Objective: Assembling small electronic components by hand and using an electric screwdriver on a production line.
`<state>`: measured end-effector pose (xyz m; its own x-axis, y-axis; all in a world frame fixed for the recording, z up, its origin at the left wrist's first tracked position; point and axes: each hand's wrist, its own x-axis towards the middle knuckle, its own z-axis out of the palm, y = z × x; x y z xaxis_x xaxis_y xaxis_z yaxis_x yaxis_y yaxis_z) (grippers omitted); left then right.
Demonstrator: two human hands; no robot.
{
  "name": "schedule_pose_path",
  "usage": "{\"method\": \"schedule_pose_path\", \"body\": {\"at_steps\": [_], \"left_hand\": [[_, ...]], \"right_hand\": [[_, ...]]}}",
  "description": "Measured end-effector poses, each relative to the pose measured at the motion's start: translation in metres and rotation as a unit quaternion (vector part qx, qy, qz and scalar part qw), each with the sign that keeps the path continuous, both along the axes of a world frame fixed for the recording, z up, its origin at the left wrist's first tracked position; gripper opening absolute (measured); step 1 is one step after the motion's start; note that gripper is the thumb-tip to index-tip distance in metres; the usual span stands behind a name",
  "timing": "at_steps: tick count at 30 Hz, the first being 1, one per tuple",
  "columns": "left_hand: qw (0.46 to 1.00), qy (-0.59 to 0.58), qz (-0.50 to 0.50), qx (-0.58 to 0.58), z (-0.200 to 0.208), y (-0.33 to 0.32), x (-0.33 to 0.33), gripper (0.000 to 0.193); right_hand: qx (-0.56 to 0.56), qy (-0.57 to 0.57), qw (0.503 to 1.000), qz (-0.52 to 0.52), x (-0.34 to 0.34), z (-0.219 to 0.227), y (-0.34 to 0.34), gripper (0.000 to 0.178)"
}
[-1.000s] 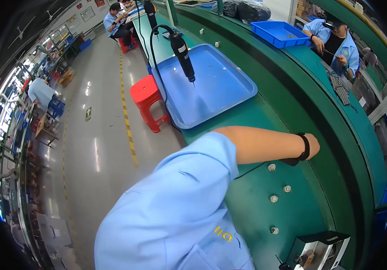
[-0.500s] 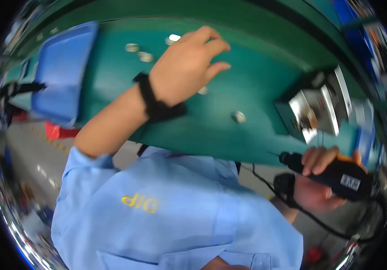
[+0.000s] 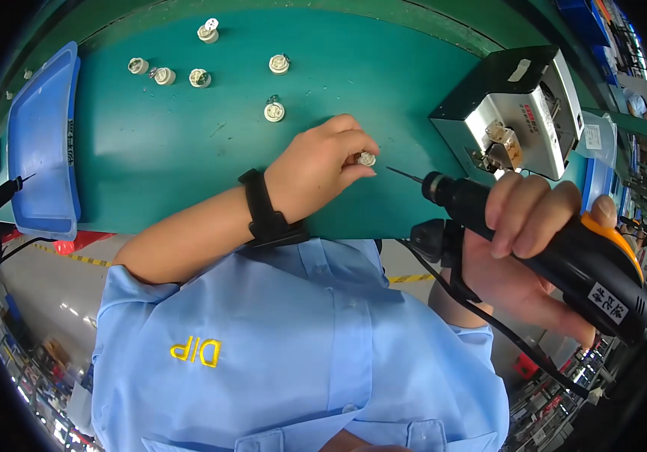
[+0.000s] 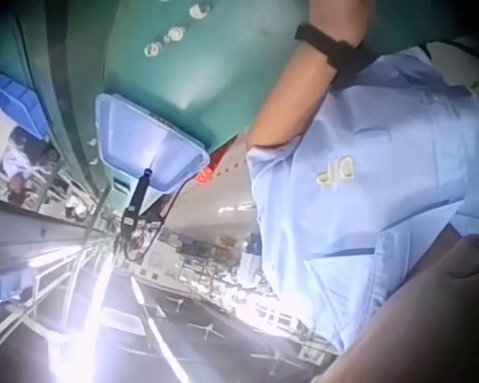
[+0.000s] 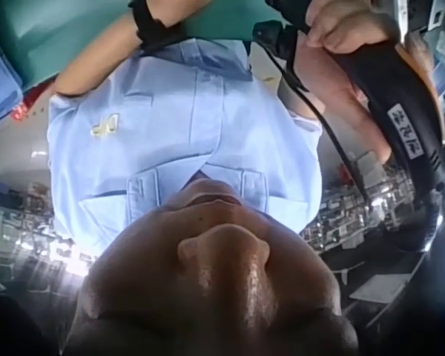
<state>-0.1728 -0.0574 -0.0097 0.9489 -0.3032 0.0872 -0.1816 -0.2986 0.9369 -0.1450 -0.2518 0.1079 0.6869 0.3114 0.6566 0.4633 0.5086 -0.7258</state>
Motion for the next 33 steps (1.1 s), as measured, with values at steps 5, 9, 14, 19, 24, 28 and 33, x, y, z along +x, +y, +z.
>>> {"method": "schedule_pose_path", "body": {"at_steps": [5, 9, 14, 19, 24, 28, 33], "left_hand": [[0.999, 0.024, 0.012, -0.045, -0.004, 0.002, 0.001, 0.021], [0.998, 0.042, 0.008, -0.038, -0.001, 0.004, 0.005, 0.019], [0.998, 0.044, 0.012, -0.045, -0.004, 0.005, 0.003, 0.018], [0.999, 0.039, 0.009, -0.03, -0.001, 0.006, 0.003, 0.016], [0.999, 0.035, 0.013, -0.025, -0.001, 0.005, 0.004, 0.022], [0.998, 0.048, 0.007, -0.032, 0.0, 0.008, 0.002, 0.013], [0.998, 0.051, -0.004, -0.039, -0.002, 0.009, 0.002, 0.012]], "right_hand": [[-0.003, 0.003, 1.0, 0.017, 0.008, -0.016, 0.016, 0.095], [-0.006, 0.002, 1.0, 0.019, 0.012, -0.024, 0.02, 0.096], [-0.038, 0.014, 0.998, 0.038, 0.011, -0.022, 0.027, 0.092], [-0.068, 0.081, 0.994, -0.014, -0.001, -0.008, 0.045, 0.089], [-0.156, 0.091, 0.979, -0.091, -0.006, 0.007, 0.062, 0.088], [-0.226, 0.094, 0.958, -0.147, -0.007, 0.012, 0.072, 0.087], [-0.074, 0.071, 0.994, -0.047, 0.004, -0.006, 0.062, 0.086]]}}
